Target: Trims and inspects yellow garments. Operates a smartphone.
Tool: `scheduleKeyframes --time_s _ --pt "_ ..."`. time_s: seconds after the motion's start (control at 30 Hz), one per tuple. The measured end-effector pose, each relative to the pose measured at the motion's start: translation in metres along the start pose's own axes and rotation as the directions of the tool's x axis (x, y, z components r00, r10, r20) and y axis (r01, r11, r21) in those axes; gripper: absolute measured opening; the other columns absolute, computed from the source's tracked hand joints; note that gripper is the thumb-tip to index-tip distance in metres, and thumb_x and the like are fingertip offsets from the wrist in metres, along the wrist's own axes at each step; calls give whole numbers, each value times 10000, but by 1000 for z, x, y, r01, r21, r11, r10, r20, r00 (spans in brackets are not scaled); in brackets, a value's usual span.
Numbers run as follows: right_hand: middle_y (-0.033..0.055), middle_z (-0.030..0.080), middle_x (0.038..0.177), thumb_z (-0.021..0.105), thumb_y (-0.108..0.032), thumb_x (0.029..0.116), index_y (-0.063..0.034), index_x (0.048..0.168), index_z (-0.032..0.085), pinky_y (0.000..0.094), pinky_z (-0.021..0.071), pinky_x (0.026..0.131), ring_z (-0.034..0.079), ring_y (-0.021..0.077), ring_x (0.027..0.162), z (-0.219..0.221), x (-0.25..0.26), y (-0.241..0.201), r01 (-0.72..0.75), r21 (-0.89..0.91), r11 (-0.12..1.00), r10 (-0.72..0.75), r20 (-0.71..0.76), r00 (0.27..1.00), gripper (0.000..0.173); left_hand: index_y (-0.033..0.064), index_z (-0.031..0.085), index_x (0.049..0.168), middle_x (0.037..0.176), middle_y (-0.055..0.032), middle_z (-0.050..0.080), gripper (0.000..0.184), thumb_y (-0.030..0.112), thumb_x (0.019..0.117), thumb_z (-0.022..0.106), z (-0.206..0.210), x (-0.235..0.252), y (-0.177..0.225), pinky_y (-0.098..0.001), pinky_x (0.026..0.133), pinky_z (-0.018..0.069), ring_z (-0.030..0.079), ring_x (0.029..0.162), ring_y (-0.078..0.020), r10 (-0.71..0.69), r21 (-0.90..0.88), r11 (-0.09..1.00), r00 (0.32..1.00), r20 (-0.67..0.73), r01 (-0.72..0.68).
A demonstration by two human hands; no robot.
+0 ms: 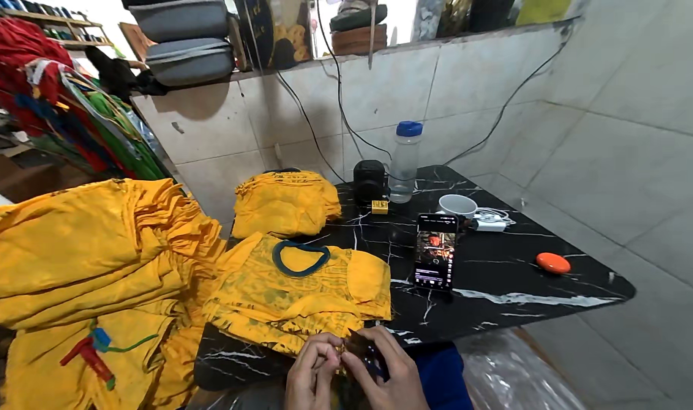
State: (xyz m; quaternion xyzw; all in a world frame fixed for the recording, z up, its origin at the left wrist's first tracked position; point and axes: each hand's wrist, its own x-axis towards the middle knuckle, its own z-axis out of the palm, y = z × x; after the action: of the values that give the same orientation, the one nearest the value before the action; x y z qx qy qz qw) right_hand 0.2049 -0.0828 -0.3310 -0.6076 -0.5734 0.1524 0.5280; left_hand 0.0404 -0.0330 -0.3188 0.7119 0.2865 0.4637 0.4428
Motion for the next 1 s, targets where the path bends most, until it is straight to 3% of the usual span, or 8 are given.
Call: scheduleKeyframes --time_s 0.1,0.23,0.4,0.6,0.73,0.83,0.93,1.0 --pt "67 708 886 676 -449 980 -58 1076 718 312 553 589 653 131 694 -12 0 -1 137 -177 975 -127 62 990 405 36 613 960 1207 -113 662 194 150 1075 505 -3 0 0 -323 927 601 679 1095 -176 29 10 1000 1000 6 -29" --pt "58 742 877 659 -414 998 -65 1072 723 356 586 600 708 159 708 -18 -2 -5 233 -221 947 -194 184 963 363 34 614 964 1223 -117 660 229 205 1079 514 -1 -2 -2 -285 941 577 657 1130 -146 83 82 993 996 30 -85" --pt "57 691 773 671 -422 988 -44 1052 715 327 533 536 628 147 598 -11 -1 -5 164 -228 960 -146 95 985 385 20 613 965 1225 -127 647 260 233 1078 515 1 -2 -1 -248 929 563 649 1109 -113 99 118 988 994 36 -103" --pt "43 752 885 550 -376 1064 -96 1058 734 359 586 573 728 161 721 -6 -2 -6 235 -304 923 -213 106 971 336 30 621 971 1243 -121 656 258 230 1084 503 -2 -2 0 -268 914 579 665 1099 -135 66 84 994 997 34 -69" --pt "41 662 723 651 -389 1008 -27 1064 719 316 508 505 586 127 557 -1 -1 -7 65 -184 981 -77 -57 995 372 8 610 1000 1265 -143 660 208 154 1085 488 -5 -1 2 -356 887 644 735 1013 -197 32 1 999 999 34 -32" --pt "-7 608 701 717 -374 965 -45 1073 713 255 485 529 529 66 567 -1 3 3 -44 31 999 47 -75 996 347 33 620 1041 960 -55 740 164 146 1078 506 -23 -3 10 -297 618 627 704 675 -111 -46 105 994 986 158 30" --pt "33 714 932 762 -326 935 -51 1086 742 241 550 674 631 62 761 1 4 13 -45 154 987 41 25 999 315 68 750 994 830 -41 741 292 291 1058 573 -46 -1 12 -375 688 593 691 692 -144 -179 364 931 887 426 13" --pt "54 710 964 787 -242 912 -52 1042 760 239 576 737 664 81 842 6 4 15 5 166 986 -15 60 998 232 108 760 1009 858 -23 740 267 335 1030 622 -49 -1 7 -356 698 593 686 712 -126 -166 425 905 899 406 -26"
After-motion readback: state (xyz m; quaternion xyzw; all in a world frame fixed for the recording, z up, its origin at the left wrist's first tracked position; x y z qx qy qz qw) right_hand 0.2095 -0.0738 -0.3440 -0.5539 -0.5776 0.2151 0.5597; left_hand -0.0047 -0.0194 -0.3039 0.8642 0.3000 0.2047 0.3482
